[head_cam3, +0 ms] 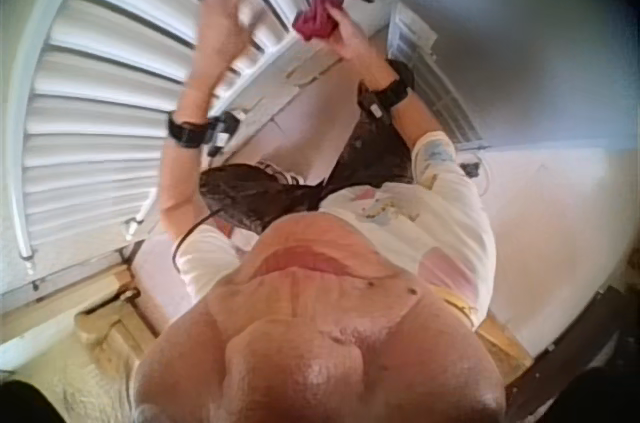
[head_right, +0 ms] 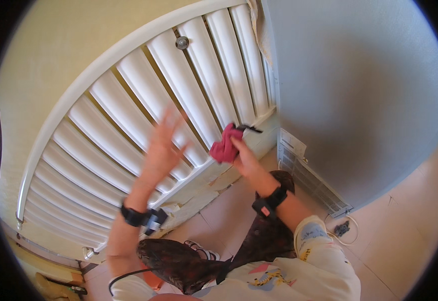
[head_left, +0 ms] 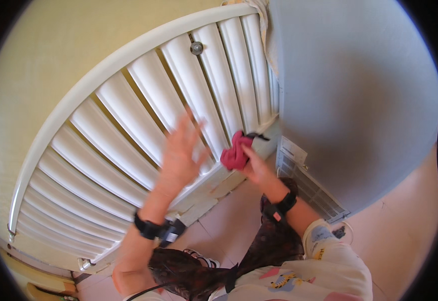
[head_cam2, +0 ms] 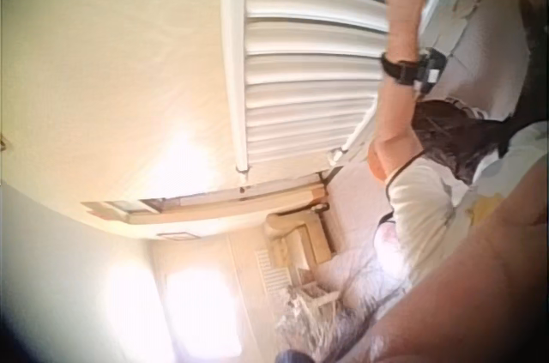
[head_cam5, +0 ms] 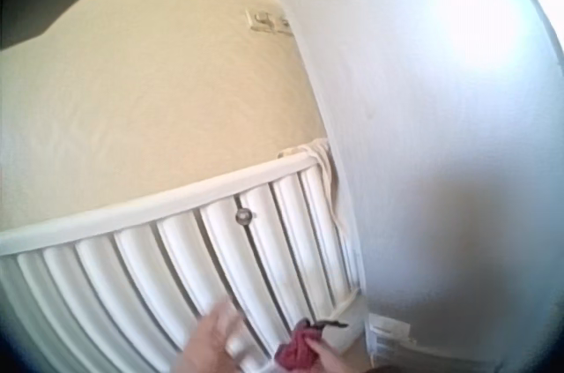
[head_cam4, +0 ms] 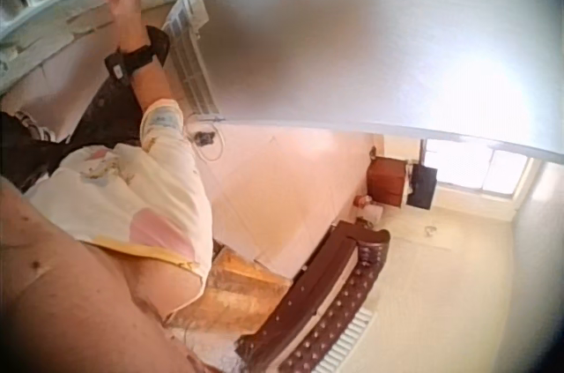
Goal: The person cleans a white radiator using a pink cloth, wiping the vertical segments and the top surfaces.
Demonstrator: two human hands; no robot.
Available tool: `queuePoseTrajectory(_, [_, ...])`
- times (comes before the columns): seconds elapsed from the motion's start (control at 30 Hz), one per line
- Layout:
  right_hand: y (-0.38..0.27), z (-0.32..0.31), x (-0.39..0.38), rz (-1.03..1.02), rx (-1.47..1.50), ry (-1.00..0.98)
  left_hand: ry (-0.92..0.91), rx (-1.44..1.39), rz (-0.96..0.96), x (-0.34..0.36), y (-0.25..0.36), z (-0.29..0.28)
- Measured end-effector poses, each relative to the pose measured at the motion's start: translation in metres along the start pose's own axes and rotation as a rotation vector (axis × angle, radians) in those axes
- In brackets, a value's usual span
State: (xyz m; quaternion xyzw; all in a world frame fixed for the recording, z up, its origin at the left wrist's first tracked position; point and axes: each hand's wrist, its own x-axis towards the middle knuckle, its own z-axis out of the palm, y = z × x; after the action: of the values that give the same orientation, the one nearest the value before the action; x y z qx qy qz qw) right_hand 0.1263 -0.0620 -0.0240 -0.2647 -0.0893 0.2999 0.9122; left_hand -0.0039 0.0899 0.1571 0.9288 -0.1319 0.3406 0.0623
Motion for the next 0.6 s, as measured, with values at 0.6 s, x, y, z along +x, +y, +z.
queuePoseTrajectory(0.6, [-0.093, 0.126, 0.113, -1.44, -1.477, 0.159, 0.445, 0.766, -0.057, 0.107, -0.11, -0.145])
